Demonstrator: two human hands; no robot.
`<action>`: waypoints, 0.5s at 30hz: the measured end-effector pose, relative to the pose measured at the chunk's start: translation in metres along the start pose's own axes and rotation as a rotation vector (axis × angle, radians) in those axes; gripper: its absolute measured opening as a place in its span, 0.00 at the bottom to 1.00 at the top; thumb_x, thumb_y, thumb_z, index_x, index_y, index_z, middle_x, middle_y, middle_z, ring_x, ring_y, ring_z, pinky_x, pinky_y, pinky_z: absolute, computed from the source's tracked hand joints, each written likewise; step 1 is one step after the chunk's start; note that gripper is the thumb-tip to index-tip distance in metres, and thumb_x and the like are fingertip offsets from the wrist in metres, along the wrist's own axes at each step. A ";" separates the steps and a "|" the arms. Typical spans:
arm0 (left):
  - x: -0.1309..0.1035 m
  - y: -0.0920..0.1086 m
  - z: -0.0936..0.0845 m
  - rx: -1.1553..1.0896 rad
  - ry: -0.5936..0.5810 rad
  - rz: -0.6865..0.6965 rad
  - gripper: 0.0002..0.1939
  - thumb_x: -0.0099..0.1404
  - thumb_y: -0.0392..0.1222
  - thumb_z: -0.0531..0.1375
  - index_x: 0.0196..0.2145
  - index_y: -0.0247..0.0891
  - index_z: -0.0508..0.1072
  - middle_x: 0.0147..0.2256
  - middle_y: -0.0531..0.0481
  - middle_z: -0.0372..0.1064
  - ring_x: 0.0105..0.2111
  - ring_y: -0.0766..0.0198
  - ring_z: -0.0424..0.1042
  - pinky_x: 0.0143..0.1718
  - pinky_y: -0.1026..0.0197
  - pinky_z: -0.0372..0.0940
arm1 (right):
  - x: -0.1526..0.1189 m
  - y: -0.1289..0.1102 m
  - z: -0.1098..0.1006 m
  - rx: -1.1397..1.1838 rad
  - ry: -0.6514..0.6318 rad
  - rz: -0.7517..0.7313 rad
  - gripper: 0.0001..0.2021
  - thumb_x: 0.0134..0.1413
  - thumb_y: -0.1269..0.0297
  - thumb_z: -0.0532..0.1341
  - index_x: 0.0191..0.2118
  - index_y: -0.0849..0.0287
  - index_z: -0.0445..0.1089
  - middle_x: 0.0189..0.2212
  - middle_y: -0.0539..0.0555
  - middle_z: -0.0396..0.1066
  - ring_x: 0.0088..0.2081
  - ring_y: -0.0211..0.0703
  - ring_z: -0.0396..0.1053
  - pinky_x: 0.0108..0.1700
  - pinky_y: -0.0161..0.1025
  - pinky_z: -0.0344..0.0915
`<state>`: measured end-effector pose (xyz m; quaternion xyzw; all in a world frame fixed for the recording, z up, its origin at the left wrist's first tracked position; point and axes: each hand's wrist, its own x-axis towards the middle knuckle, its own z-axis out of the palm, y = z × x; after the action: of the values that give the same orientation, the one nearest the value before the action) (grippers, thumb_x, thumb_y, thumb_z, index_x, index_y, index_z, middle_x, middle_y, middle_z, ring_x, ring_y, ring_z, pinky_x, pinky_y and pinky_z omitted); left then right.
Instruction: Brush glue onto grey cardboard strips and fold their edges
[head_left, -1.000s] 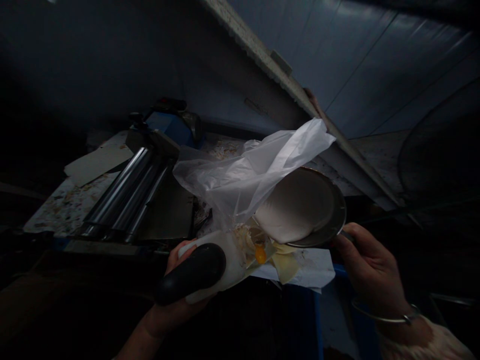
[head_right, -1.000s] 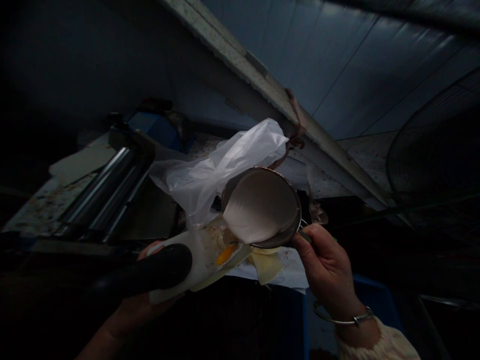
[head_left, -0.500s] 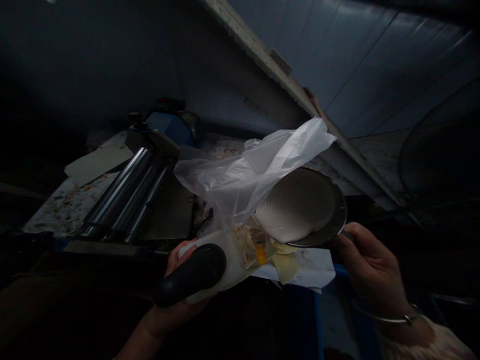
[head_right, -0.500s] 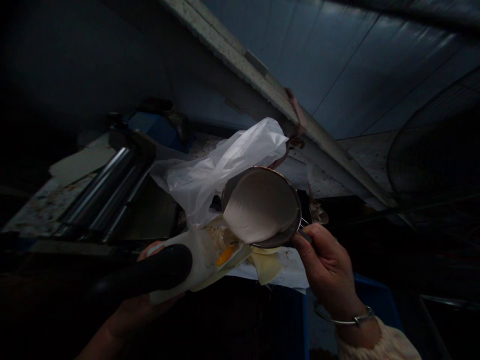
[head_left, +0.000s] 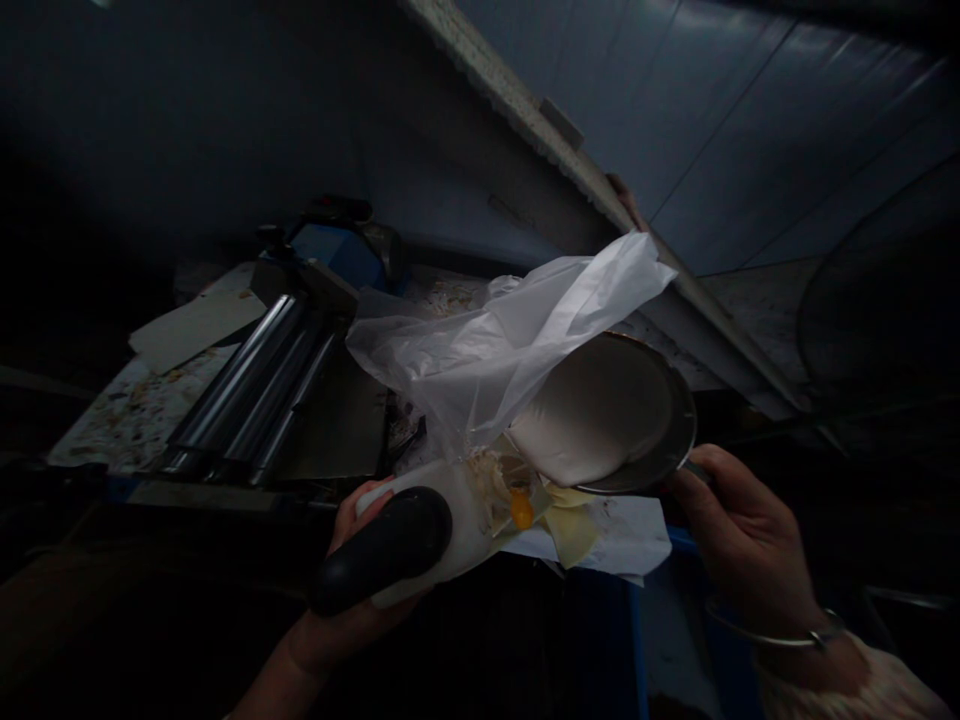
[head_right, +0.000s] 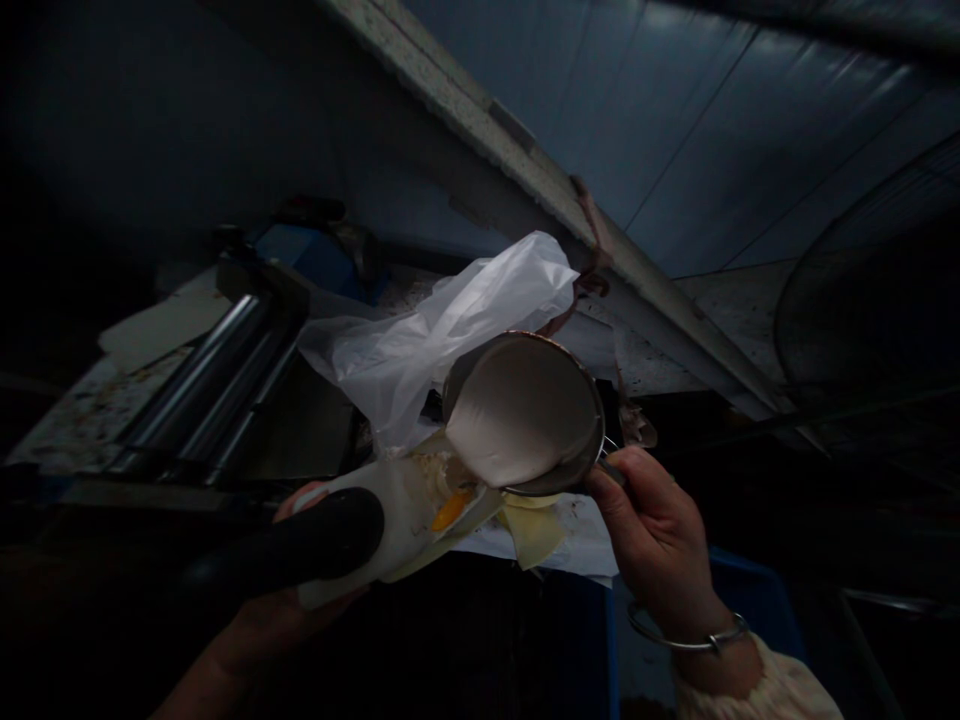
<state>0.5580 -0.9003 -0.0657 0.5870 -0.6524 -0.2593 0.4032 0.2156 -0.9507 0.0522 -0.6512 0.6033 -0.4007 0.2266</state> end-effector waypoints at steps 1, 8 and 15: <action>0.000 0.000 0.000 -0.005 -0.002 0.005 0.41 0.51 0.44 0.68 0.59 0.45 0.55 0.58 0.43 0.53 0.57 0.43 0.60 0.60 0.39 0.59 | 0.000 0.000 0.000 -0.003 0.002 -0.004 0.11 0.60 0.58 0.59 0.29 0.56 0.64 0.28 0.50 0.64 0.32 0.41 0.65 0.31 0.37 0.59; 0.000 0.000 0.001 -0.026 -0.008 0.026 0.41 0.51 0.43 0.68 0.59 0.43 0.55 0.57 0.41 0.54 0.56 0.45 0.61 0.60 0.40 0.59 | 0.001 -0.003 0.000 0.003 -0.001 0.010 0.10 0.60 0.58 0.59 0.29 0.56 0.64 0.27 0.49 0.62 0.32 0.41 0.64 0.32 0.37 0.59; 0.001 0.001 0.001 -0.054 -0.018 -0.015 0.40 0.51 0.43 0.68 0.59 0.44 0.55 0.57 0.42 0.54 0.56 0.45 0.61 0.60 0.40 0.59 | 0.000 -0.003 0.001 0.009 0.012 -0.010 0.10 0.60 0.59 0.59 0.28 0.56 0.64 0.26 0.48 0.60 0.32 0.40 0.64 0.32 0.37 0.58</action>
<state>0.5563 -0.9013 -0.0651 0.5783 -0.6444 -0.2850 0.4112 0.2182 -0.9505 0.0546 -0.6508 0.5995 -0.4086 0.2241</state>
